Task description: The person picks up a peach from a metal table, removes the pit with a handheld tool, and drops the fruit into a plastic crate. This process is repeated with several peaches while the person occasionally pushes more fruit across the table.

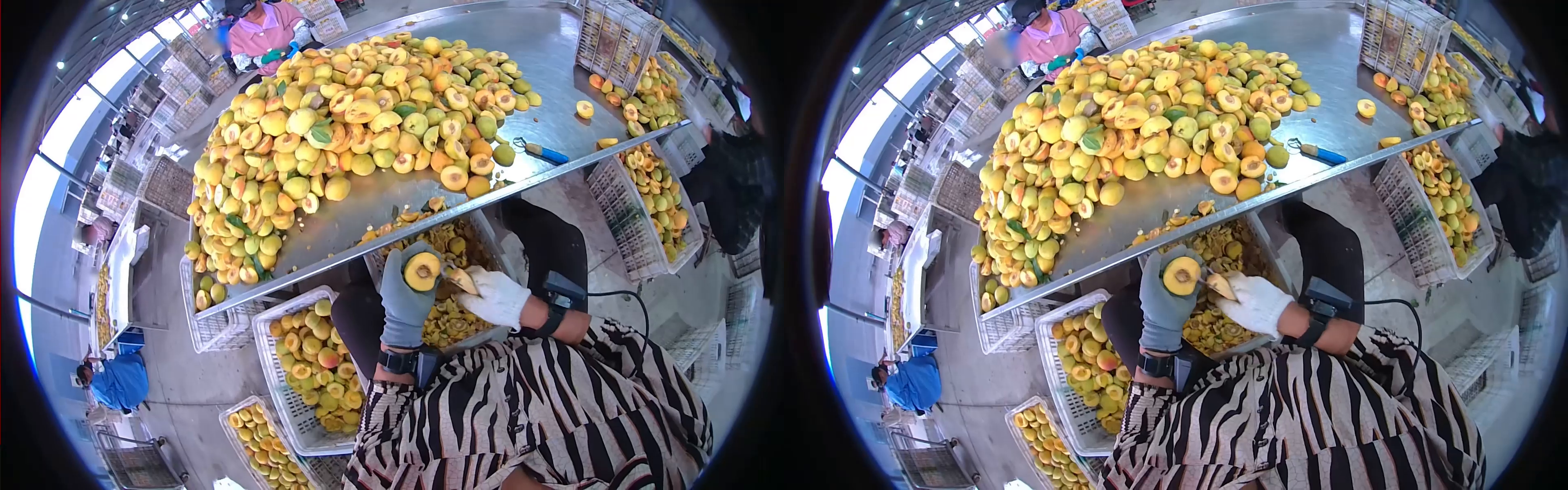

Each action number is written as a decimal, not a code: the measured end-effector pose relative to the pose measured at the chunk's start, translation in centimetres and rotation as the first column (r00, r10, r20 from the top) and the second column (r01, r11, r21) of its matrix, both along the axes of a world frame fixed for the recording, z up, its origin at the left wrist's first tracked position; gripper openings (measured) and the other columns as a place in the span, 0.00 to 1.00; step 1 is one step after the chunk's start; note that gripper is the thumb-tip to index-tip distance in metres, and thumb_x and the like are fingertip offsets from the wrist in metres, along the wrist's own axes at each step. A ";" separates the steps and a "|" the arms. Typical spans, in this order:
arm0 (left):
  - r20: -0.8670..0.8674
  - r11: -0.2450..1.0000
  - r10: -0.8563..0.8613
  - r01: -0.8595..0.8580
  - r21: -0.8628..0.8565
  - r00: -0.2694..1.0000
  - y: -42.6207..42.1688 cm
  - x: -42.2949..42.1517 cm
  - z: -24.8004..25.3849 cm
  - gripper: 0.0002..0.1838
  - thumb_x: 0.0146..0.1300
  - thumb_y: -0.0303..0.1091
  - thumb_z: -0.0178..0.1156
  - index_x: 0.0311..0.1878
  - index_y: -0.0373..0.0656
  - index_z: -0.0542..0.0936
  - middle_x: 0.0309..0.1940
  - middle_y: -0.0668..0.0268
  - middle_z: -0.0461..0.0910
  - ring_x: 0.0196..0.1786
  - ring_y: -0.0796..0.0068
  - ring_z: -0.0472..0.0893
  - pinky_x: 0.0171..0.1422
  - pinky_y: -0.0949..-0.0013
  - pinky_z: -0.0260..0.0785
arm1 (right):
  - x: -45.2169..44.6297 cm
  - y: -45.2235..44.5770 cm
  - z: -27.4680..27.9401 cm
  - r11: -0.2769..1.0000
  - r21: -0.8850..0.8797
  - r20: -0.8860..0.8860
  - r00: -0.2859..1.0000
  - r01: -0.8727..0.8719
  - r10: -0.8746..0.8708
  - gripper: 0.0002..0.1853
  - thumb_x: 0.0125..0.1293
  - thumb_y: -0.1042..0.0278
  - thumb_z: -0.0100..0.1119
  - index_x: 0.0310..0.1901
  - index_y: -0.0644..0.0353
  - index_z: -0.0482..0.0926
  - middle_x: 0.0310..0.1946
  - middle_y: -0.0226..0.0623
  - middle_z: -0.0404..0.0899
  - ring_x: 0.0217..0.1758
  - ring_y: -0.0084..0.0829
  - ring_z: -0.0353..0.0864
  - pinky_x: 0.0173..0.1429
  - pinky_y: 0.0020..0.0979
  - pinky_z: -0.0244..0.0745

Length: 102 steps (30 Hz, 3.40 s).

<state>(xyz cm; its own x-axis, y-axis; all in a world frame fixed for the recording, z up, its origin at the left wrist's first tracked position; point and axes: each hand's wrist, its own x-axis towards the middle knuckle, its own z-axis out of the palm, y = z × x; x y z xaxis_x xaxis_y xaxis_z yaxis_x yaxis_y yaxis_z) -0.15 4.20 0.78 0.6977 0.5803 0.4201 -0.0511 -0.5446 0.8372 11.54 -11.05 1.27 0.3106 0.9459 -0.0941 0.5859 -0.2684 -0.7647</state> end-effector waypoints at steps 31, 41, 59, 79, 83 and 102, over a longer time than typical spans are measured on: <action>0.135 0.982 0.009 0.017 -0.189 0.991 -4.4 -0.1 -0.5 0.22 0.57 0.12 0.55 0.57 0.33 0.74 0.49 0.59 0.79 0.50 0.69 0.80 0.58 0.68 0.73 | -2.0 -0.3 -0.9 0.991 -0.131 -0.005 1.000 0.008 -0.009 0.16 0.63 0.63 0.51 0.47 0.67 0.71 0.38 0.60 0.77 0.42 0.59 0.78 0.46 0.50 0.75; 0.291 0.488 -0.259 0.385 -0.784 0.921 -2.0 -0.7 -2.9 0.18 0.67 0.20 0.52 0.60 0.33 0.70 0.57 0.53 0.74 0.59 0.62 0.77 0.65 0.61 0.72 | -2.7 -0.8 -2.4 0.999 -0.023 -0.044 0.999 0.023 -0.023 0.16 0.65 0.61 0.50 0.45 0.67 0.72 0.36 0.60 0.77 0.42 0.57 0.79 0.47 0.49 0.75; 0.081 0.969 -0.112 0.126 -0.210 0.990 -3.9 -0.2 -1.4 0.26 0.59 0.13 0.56 0.62 0.33 0.68 0.53 0.59 0.75 0.54 0.69 0.79 0.60 0.67 0.75 | -4.7 -0.8 -2.4 0.980 -0.038 -0.019 0.981 0.194 -0.195 0.15 0.64 0.63 0.51 0.46 0.66 0.72 0.36 0.57 0.76 0.36 0.57 0.80 0.40 0.49 0.77; -0.070 0.977 -0.200 0.193 -0.089 0.977 -2.8 -0.8 -1.8 0.10 0.71 0.24 0.47 0.49 0.35 0.76 0.36 0.61 0.81 0.37 0.71 0.81 0.46 0.72 0.75 | -3.9 -1.0 -2.8 0.993 -0.109 -0.231 0.973 -0.048 0.022 0.17 0.63 0.58 0.51 0.44 0.63 0.76 0.39 0.56 0.79 0.43 0.54 0.80 0.48 0.45 0.76; -0.033 0.869 -0.207 0.168 -0.465 0.978 -3.2 -0.9 -1.7 0.08 0.73 0.28 0.51 0.45 0.32 0.75 0.36 0.59 0.80 0.42 0.70 0.82 0.47 0.68 0.80 | -4.0 -1.1 -2.9 0.989 -0.118 -0.204 0.977 -0.090 0.064 0.16 0.62 0.59 0.51 0.42 0.63 0.76 0.36 0.54 0.80 0.40 0.53 0.80 0.47 0.45 0.77; 0.431 0.180 -0.093 0.441 -0.880 0.898 -4.5 -0.2 -2.7 0.23 0.76 0.49 0.40 0.33 0.41 0.74 0.30 0.63 0.73 0.39 0.64 0.76 0.42 0.59 0.72 | -2.8 -3.0 -1.2 0.944 -0.204 -0.979 0.026 -0.260 -0.204 0.10 0.68 0.63 0.58 0.32 0.52 0.69 0.18 0.19 0.64 0.13 0.09 0.55 0.15 0.17 0.49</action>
